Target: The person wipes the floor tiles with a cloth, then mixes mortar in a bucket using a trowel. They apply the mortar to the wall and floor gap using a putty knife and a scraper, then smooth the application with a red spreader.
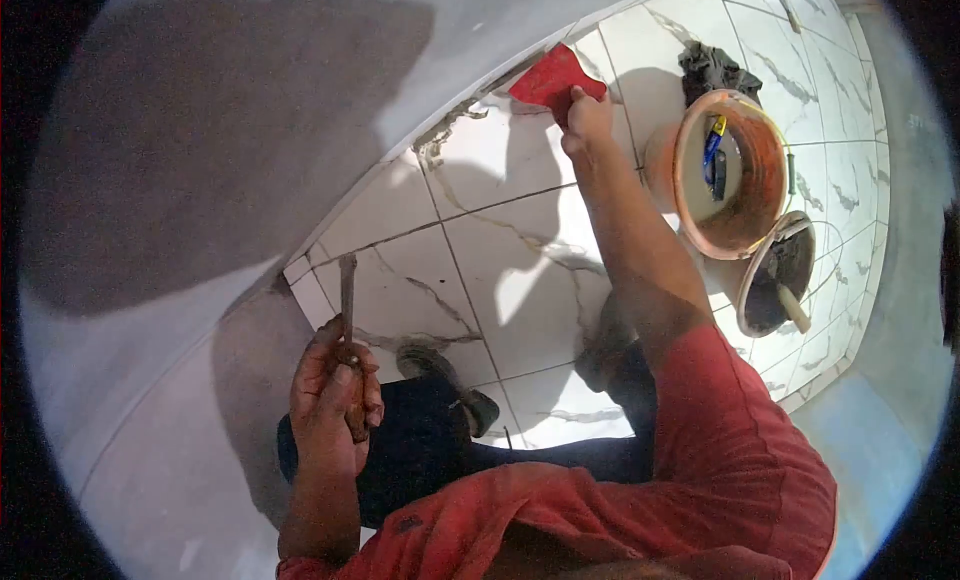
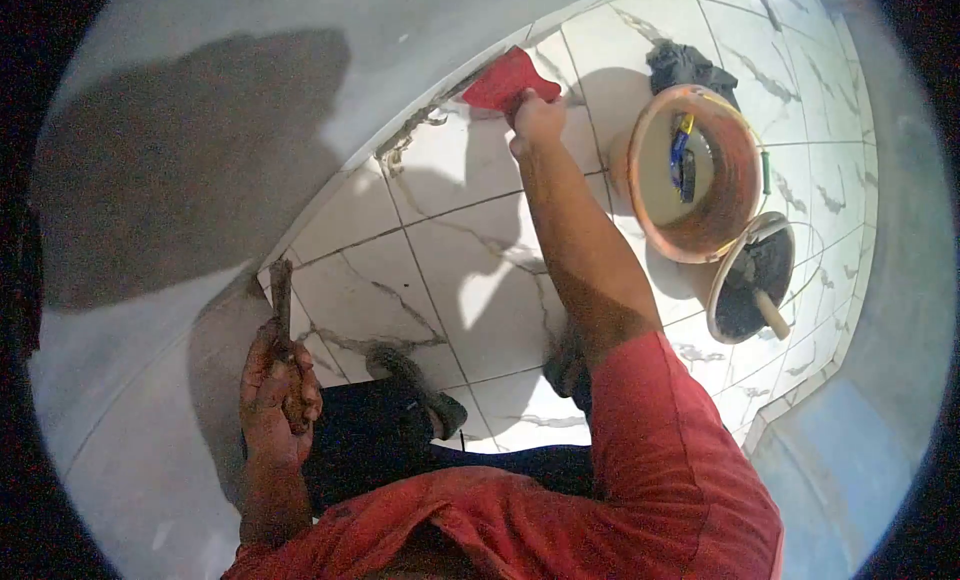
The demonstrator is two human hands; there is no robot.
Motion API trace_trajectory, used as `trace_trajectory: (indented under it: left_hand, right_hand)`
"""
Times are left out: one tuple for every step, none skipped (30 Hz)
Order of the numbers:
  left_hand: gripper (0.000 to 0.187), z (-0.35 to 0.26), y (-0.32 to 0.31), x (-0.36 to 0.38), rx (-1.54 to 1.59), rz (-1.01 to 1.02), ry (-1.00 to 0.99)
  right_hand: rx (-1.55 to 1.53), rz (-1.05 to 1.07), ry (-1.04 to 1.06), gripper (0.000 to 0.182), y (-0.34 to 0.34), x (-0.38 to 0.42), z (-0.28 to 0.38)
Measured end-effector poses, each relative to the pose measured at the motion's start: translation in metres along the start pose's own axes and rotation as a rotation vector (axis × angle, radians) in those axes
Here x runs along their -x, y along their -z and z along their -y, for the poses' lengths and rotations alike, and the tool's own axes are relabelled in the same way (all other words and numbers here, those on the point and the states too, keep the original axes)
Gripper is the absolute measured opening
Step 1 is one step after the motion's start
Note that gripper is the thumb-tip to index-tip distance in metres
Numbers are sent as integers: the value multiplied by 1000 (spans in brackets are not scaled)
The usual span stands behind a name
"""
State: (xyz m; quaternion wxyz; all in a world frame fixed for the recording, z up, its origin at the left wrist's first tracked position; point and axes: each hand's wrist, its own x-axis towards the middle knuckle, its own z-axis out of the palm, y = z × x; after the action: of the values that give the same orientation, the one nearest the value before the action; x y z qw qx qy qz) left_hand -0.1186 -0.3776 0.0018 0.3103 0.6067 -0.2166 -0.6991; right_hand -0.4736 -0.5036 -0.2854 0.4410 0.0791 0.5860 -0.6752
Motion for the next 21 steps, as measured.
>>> trace_trajectory:
  left_hand:
    - [52, -3, 3, -1, -11, -1, 6]
    - [52, -6, 6, -2, -7, -31, 4]
    - [52, -8, 8, -5, 1, -58, 0]
    - [52, -9, 13, -7, -5, -54, 1]
    - [53, -8, 19, -8, 19, -17, -27]
    - [53, -8, 23, -10, 46, 21, -58]
    - [53, -10, 25, -11, 45, 24, -55]
    - [53, -11, 27, -11, 55, 25, -53]
    - [54, -13, 29, -11, 66, 24, -54]
    - [54, -14, 31, -12, 65, 25, -53]
    - [55, -15, 33, -12, 47, 22, -66]
    - [55, -16, 34, -12, 30, 19, -80]
    - [55, -17, 36, -13, 28, 16, -80]
    - [54, -19, 37, -14, 2, 26, -120]
    - [53, -19, 37, -15, -23, 39, -161]
    - [53, -21, 35, -16, -23, 36, -160]
    - [53, -23, 33, -16, -19, 15, -156]
    - [52, -23, 33, -15, -16, -6, -155]
    - [52, -23, 33, -15, -20, -8, -157]
    - [52, -23, 34, -15, -33, -11, -150]
    - [52, -22, 35, -16, -46, -14, -141]
  right_hand:
    - [76, -71, 73, 25, -4, -14, -16]
    - [153, -141, 147, 26, -6, -26, -31]
    - [160, -159, 176, 33, -18, -24, -35]
    - [156, -165, 177, 33, -22, -36, -44]
    - [304, -185, 221, 35, -25, -49, -54]
    - [453, -201, 265, 38, -25, -60, -63]
    - [383, -211, 239, 35, -37, -48, -60]
    - [385, -215, 238, 35, -42, -36, -50]
    - [562, -229, 261, 31, -46, -24, -40]
    - [736, -241, 282, 27, -47, -20, -36]
    - [698, -198, 320, 38, -39, -30, -37]
    - [509, -238, 264, 34, -36, -33, -39]
    - [487, -217, 301, 32, -40, -35, -39]
    - [466, -198, 335, 30, -41, -37, -41]
    - [467, -199, 332, 30, -42, -38, -43]
    - [551, -218, 303, 29, -52, -28, -36]
    - [634, -234, 273, 28, -57, -22, -35]
    - [632, -230, 271, 28, -57, -15, -36]
    - [741, -228, 303, 26, -53, -12, -37]
    - [848, -230, 337, 24, -51, -11, -36]
    - [656, -232, 346, 24, -45, -16, -43]
